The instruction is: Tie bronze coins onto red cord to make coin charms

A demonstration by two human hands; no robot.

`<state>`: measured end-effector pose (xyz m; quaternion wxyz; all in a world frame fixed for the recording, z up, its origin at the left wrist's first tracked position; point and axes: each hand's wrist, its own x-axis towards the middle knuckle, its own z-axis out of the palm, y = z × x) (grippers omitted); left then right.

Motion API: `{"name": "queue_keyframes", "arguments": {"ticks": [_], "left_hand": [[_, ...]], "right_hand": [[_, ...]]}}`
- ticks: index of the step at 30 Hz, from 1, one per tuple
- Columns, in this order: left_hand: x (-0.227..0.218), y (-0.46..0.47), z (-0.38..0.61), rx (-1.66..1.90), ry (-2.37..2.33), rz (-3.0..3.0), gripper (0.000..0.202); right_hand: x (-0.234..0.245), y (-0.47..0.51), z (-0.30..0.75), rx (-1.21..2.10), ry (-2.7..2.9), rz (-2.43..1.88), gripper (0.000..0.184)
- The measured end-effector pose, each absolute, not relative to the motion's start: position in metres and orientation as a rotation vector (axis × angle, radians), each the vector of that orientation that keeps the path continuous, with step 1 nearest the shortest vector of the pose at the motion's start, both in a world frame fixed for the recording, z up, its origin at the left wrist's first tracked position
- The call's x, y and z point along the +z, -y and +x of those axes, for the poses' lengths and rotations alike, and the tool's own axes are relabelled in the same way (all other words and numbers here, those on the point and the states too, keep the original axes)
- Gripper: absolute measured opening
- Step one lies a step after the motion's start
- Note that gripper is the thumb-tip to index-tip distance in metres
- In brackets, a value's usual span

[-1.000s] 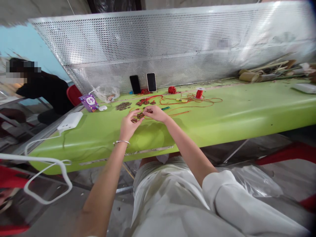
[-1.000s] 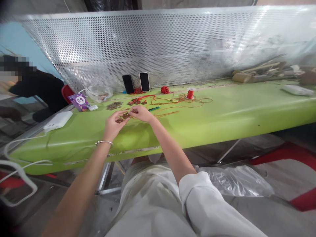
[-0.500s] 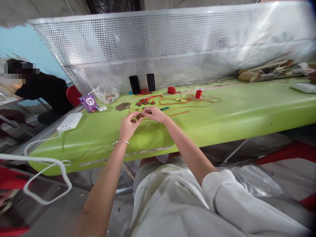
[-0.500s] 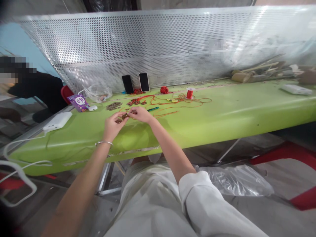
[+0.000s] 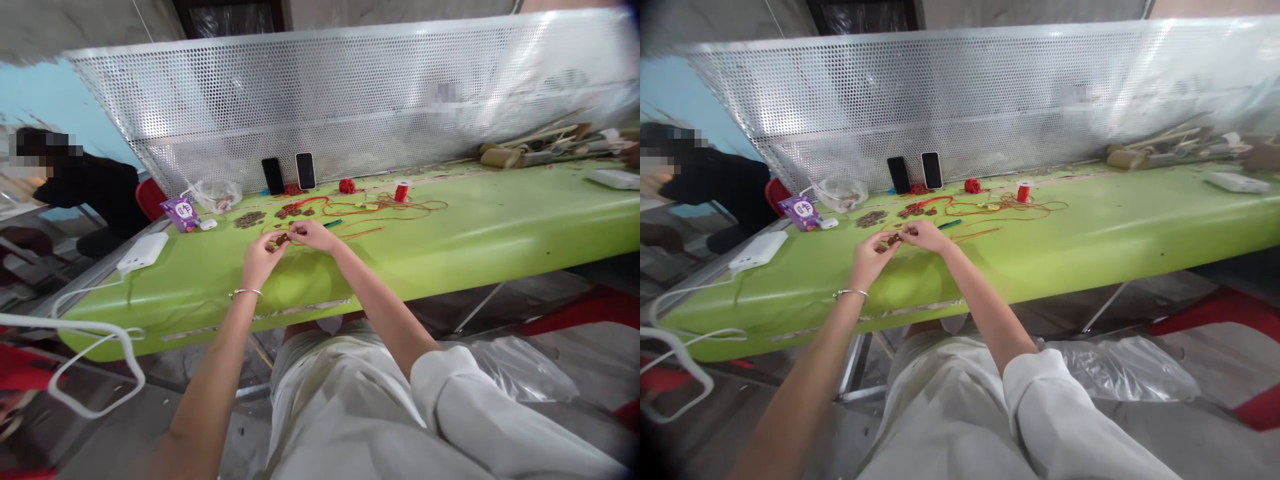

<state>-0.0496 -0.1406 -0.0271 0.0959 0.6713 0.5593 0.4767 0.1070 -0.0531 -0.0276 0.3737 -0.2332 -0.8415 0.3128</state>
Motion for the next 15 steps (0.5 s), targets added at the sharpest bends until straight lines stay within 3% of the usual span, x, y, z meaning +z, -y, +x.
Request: {"name": "queue_keyframes", "arguments": {"ticks": [15], "left_hand": [[-0.025, 0.1434, -0.051, 1.389, -1.681, 1.965, 0.033]], "right_hand": [[-0.0241, 0.0537, 0.1038, 0.735, 2.203, -0.674, 0.029]]}}
